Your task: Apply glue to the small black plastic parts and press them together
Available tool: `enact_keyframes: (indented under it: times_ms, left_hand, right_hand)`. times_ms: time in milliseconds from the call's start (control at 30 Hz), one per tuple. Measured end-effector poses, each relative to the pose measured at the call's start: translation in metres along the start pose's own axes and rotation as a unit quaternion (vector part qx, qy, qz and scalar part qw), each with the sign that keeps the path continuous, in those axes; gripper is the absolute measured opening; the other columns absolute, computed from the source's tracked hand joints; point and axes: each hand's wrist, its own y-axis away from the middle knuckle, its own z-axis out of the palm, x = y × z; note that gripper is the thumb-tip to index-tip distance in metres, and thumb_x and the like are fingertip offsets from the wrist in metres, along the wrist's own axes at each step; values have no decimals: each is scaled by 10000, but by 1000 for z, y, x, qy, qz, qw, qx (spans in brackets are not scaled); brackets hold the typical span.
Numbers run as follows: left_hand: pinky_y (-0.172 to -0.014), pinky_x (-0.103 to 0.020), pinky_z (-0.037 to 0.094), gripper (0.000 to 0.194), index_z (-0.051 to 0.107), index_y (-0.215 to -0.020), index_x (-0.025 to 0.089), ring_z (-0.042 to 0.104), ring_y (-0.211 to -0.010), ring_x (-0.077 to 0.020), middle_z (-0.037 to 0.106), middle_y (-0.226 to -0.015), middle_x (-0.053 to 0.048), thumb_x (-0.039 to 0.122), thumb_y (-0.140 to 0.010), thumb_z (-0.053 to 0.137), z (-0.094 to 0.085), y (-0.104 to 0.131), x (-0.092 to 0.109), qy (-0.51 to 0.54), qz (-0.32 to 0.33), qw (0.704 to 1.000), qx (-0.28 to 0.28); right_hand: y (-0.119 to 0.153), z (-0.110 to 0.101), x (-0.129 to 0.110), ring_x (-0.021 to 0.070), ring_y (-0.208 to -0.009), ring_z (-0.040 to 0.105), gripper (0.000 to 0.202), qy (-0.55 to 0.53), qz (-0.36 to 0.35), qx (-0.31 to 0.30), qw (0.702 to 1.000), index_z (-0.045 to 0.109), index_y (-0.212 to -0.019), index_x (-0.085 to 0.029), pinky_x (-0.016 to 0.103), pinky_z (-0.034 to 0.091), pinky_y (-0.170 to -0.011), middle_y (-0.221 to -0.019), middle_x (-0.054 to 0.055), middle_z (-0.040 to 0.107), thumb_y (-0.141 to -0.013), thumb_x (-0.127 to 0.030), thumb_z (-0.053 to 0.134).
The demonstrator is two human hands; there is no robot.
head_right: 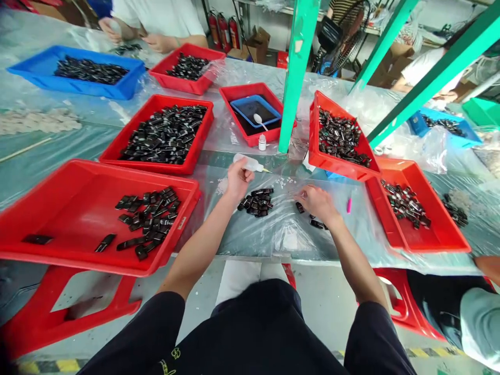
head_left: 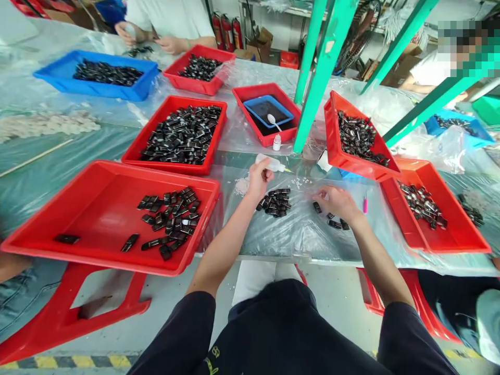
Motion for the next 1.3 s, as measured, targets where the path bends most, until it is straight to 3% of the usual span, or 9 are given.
enact_keyframes:
  times_ms: [100, 200, 400, 533, 867, 1000, 1067, 1200, 1300]
  left_hand:
    - [-411, -200, 228, 402, 503, -595, 177, 307, -410, -38, 356, -480, 75, 367, -756, 819, 2, 2, 1, 3, -4, 1000, -4]
    - [-411, -200, 234, 418, 491, -583, 179, 302, -410, -38, 357, -483, 72, 373, -766, 813, 2, 2, 0, 3, 3, 1000, -14]
    - [-422, -203, 256, 369, 512, -612, 176, 292, -415, -41, 346, -490, 70, 367, -805, 761, 0, 3, 1, 7, -16, 1000, -15]
    - [-429, -202, 286, 375, 480, -639, 188, 283, -414, -44, 328, -506, 77, 368, -830, 749, 2, 5, 5, 21, -24, 999, -10]
    - [-435, -202, 292, 382, 465, -638, 189, 280, -409, -42, 326, -486, 74, 389, -836, 722, 3, 6, 8, 4, -27, 999, -18]
    - [-436, -203, 286, 369, 465, -643, 190, 274, -407, -44, 333, -483, 74, 381, -847, 705, 4, 7, 10, 6, -34, 999, -7]
    - [-438, -205, 289, 377, 458, -647, 193, 281, -409, -48, 330, -487, 74, 387, -857, 704, 4, 8, 11, 8, -40, 999, -4]
    - [-443, -209, 297, 391, 456, -639, 193, 289, -410, -51, 327, -488, 69, 389, -868, 705, 4, 8, 10, 10, -42, 999, -10]
    - [-441, -213, 287, 379, 473, -628, 188, 283, -409, -49, 324, -482, 70, 379, -852, 713, 3, 8, 8, 8, -33, 999, -22]
  right_hand:
    - [9, 3, -2, 248, -856, 679, 270, 50, 34, -61, 996, 698, -899, -208, 327, 392, -675, -933, 77, 761, -947, -470, 653]
    - [10, 8, -1, 230, -823, 665, 184, 47, 24, -73, 996, 682, -931, -214, 316, 363, -647, -914, 60, 753, -941, -395, 653]
    - [-7, 12, 2, 231, -892, 691, 240, -38, -5, -8, 999, 626, -1187, -218, 299, 390, -679, -1008, 60, 770, -1022, -362, 529]
    - [-28, 14, -10, 269, -910, 714, 334, -19, 0, 20, 1000, 610, -1283, -186, 322, 432, -692, -1063, 125, 781, -1072, -343, 404]
    - [-63, 32, -30, 304, -989, 739, 366, 25, 67, 35, 997, 752, -937, -193, 330, 459, -759, -1020, 164, 792, -1034, -413, 476]
    - [-63, 29, -24, 305, -982, 725, 508, -19, 90, 60, 994, 731, -919, -189, 336, 462, -786, -990, 174, 781, -1027, -594, 444]
    - [-61, 27, -19, 295, -959, 712, 531, -66, 93, 87, 990, 705, -919, -195, 332, 457, -780, -959, 160, 769, -1044, -595, 379]
    - [-56, 29, -10, 246, -846, 664, 370, -177, 14, 109, 978, 641, -1030, -211, 324, 445, -752, -949, 100, 744, -1061, -385, 316]
    - [-53, 38, -8, 225, -831, 640, 293, -243, -76, 119, 960, 595, -1146, -198, 337, 461, -775, -1009, 91, 731, -1038, -338, 361]
